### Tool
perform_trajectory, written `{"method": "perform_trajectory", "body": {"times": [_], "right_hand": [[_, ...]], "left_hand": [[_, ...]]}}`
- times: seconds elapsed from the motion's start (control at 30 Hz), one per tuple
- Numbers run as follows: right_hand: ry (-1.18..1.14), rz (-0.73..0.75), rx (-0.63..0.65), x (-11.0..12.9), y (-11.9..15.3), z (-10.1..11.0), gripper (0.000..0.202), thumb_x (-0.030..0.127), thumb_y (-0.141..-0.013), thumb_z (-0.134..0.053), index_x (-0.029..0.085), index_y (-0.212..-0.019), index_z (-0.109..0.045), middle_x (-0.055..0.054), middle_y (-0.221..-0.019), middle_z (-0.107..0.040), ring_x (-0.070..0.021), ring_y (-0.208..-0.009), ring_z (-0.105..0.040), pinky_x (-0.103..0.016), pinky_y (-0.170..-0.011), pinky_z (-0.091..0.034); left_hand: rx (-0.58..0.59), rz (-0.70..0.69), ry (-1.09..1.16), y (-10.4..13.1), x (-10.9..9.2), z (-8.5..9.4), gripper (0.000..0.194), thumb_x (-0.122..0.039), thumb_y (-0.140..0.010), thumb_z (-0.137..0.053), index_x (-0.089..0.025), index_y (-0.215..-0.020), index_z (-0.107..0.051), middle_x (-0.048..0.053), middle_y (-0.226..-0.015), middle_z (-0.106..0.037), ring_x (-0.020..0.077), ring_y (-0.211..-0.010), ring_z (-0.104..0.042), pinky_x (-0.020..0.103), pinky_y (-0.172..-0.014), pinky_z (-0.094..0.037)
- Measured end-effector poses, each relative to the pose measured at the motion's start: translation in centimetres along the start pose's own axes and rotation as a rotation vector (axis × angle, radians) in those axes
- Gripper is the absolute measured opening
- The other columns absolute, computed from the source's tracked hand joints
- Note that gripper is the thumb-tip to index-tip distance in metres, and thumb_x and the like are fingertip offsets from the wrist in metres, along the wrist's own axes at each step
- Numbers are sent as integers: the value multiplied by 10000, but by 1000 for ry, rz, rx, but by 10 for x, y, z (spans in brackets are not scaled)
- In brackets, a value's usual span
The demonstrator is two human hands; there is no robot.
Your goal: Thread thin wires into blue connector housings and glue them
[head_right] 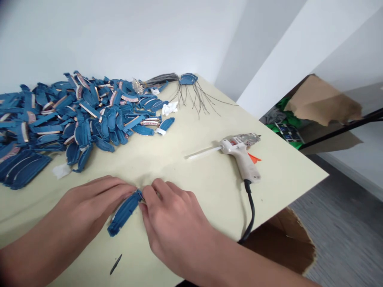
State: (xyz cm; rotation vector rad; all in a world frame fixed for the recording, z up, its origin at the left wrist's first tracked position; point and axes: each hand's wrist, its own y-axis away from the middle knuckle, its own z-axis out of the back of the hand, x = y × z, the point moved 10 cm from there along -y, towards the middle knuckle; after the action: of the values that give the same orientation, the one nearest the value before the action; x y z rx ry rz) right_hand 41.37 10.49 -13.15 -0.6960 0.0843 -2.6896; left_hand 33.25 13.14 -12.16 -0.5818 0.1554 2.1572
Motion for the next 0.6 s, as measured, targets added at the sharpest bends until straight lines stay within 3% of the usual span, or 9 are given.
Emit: {"method": "perform_trajectory", "body": {"times": [0.17,0.3,0.47,0.6], "right_hand": [[-28,-13,-59,-4,1,5,177,172,-983,-418,132,-905,-571,-49,-802,-581,-184,-638,-577,-339,-566,-489],[-40,2,-55,-3,-2,3,224,168,-1001,-409,123,-983,-628,-67,-837,-607,-205,-714,-618,-359,-639,-516],[-62,-7,-35,-3,-3,-1,267,169,-1007,-403,136,-1015,-668,-67,-835,-607,-206,-731,-623,-357,-655,-508],[-100,-35,-21,-6,-2,-2,272,183,-1008,-405,142,-991,-673,-63,-828,-601,-197,-721,-611,-348,-651,-498]], "left_hand": [[7,23,-12,1,0,-2,240,-99,-934,-410,-201,-991,-619,36,-925,-656,211,-822,-603,367,-731,-515],[-12,13,-21,3,0,-4,268,-63,-935,-382,-192,-981,-613,49,-975,-657,220,-855,-605,398,-759,-517],[17,36,-11,4,2,-10,253,-91,-957,-393,-185,-977,-628,47,-925,-660,217,-831,-603,393,-753,-521],[-49,9,-7,1,1,-1,250,-113,-990,-403,-201,-1029,-634,39,-1015,-705,196,-873,-650,347,-758,-530]]}}
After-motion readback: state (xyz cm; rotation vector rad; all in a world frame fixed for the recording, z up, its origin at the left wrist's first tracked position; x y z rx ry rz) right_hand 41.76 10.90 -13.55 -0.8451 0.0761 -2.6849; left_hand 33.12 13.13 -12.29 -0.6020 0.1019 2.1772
